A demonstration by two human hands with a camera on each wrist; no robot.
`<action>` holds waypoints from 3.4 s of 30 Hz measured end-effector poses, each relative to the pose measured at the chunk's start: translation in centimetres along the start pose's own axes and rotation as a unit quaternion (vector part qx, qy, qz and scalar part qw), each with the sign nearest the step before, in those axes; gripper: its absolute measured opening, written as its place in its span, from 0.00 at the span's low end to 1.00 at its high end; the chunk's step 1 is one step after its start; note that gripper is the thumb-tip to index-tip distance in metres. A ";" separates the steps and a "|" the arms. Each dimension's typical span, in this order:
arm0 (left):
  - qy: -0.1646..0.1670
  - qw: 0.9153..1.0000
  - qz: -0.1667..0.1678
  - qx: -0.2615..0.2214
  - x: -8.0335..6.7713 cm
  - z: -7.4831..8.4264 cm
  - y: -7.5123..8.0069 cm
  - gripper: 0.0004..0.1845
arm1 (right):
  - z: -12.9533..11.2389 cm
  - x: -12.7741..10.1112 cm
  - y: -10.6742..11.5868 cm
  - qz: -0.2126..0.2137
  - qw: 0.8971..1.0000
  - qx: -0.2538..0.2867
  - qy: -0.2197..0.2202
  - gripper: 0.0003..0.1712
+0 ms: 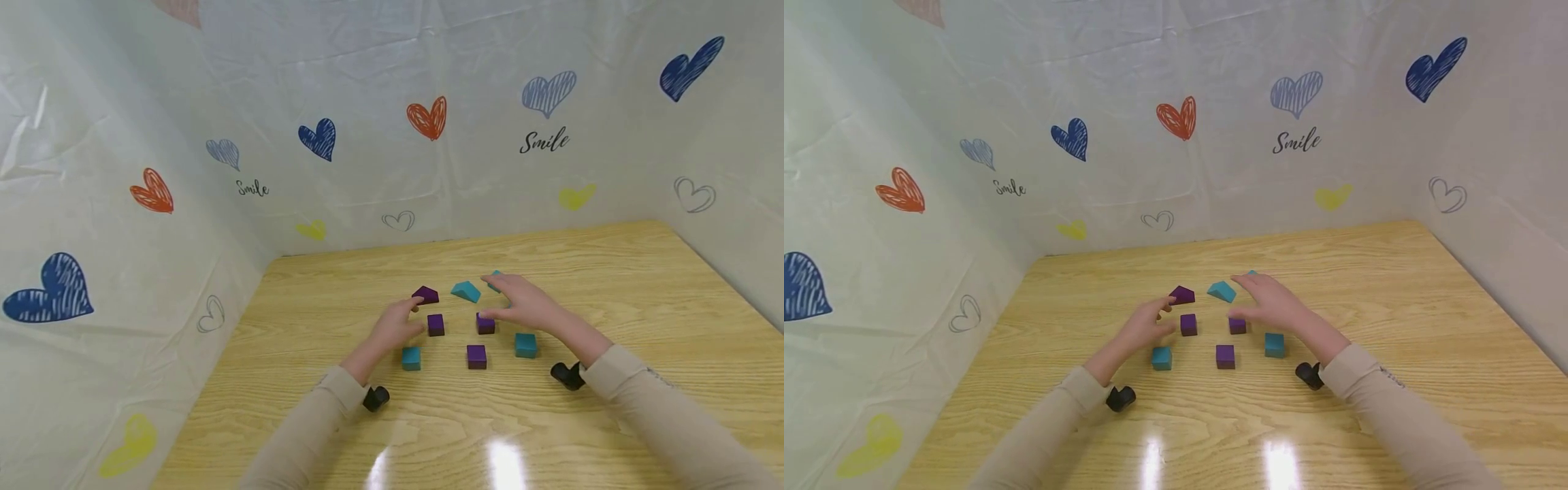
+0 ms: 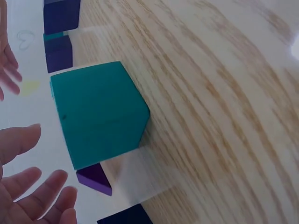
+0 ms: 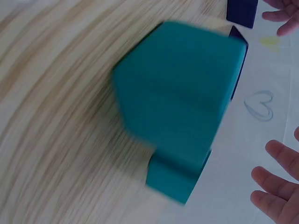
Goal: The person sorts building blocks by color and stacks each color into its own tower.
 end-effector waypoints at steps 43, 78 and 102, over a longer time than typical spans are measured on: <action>0.049 0.998 -0.019 0.018 1.5 0.5 -1.9 0.19 | -5.5 5.9 -4.9 -0.097 0.995 -0.018 0.030 0.13; 0.072 0.995 -0.025 -0.065 2.4 0.6 -2.6 0.15 | -4.7 5.3 -4.0 -0.113 0.994 0.003 0.002 0.13; 0.070 0.995 -0.034 -0.068 2.4 0.8 -2.4 0.17 | -1.7 3.9 -0.4 -0.070 0.996 -0.011 0.050 0.21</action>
Point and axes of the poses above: each hand's wrist, its own x-axis towards the middle knuckle, its own y-axis out of the back of the hand, z = x × y, the point moved 4 cm from there along x, towards the middle knuckle, and after that the axes turned 10 degrees about -x, right-handed, at the moved point
